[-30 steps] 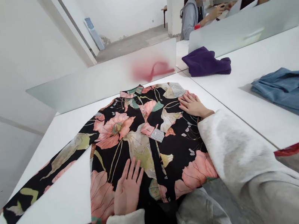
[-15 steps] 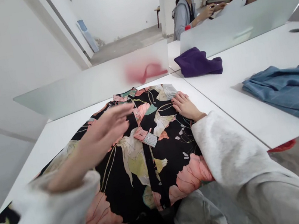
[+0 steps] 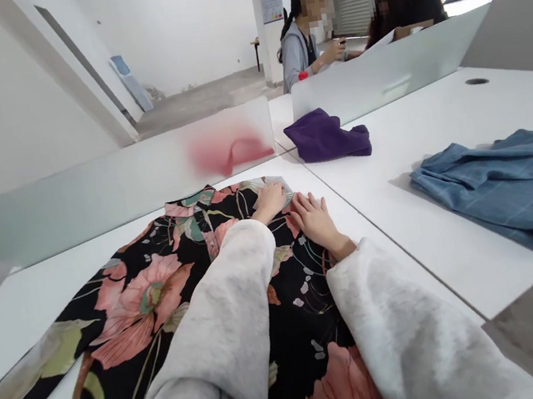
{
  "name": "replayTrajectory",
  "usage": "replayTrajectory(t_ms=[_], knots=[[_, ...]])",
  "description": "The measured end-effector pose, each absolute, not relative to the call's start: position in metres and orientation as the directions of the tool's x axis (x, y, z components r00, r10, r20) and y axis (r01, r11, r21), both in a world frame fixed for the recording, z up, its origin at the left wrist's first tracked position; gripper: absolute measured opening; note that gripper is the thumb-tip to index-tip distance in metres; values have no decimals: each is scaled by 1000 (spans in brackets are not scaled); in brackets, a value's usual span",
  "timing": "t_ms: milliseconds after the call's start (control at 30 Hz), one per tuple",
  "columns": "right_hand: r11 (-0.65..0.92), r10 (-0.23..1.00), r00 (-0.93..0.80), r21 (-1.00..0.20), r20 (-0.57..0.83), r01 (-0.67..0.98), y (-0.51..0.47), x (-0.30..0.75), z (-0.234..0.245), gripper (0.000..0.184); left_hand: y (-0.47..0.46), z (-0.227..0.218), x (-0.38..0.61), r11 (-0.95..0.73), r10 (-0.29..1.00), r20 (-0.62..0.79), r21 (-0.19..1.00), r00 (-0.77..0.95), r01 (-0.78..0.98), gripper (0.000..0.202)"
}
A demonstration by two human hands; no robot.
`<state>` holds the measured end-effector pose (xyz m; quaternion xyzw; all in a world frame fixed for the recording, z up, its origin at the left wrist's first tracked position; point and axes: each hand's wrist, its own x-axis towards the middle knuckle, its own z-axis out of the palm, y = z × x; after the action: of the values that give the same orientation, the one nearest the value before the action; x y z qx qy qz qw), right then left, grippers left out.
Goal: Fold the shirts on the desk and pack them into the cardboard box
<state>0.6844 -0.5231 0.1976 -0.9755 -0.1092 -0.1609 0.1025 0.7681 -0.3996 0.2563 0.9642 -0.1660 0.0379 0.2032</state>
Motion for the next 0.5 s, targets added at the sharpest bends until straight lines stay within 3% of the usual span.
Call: replayTrajectory(t_ms=[133, 367, 500], knots=[[-954, 187, 938, -173, 292, 243, -522, 685, 198, 54, -415, 232, 785, -871, -251, 190, 385, 949, -307, 33], [-954, 174, 946, -192, 273, 231, -521, 684, 198, 52, -406, 219, 790, -924, -49, 294, 349, 955, -154, 42], [-953, 167, 946, -202, 277, 227, -521, 684, 198, 52, -399, 221, 795, -930, -68, 300, 326, 951, -170, 36]])
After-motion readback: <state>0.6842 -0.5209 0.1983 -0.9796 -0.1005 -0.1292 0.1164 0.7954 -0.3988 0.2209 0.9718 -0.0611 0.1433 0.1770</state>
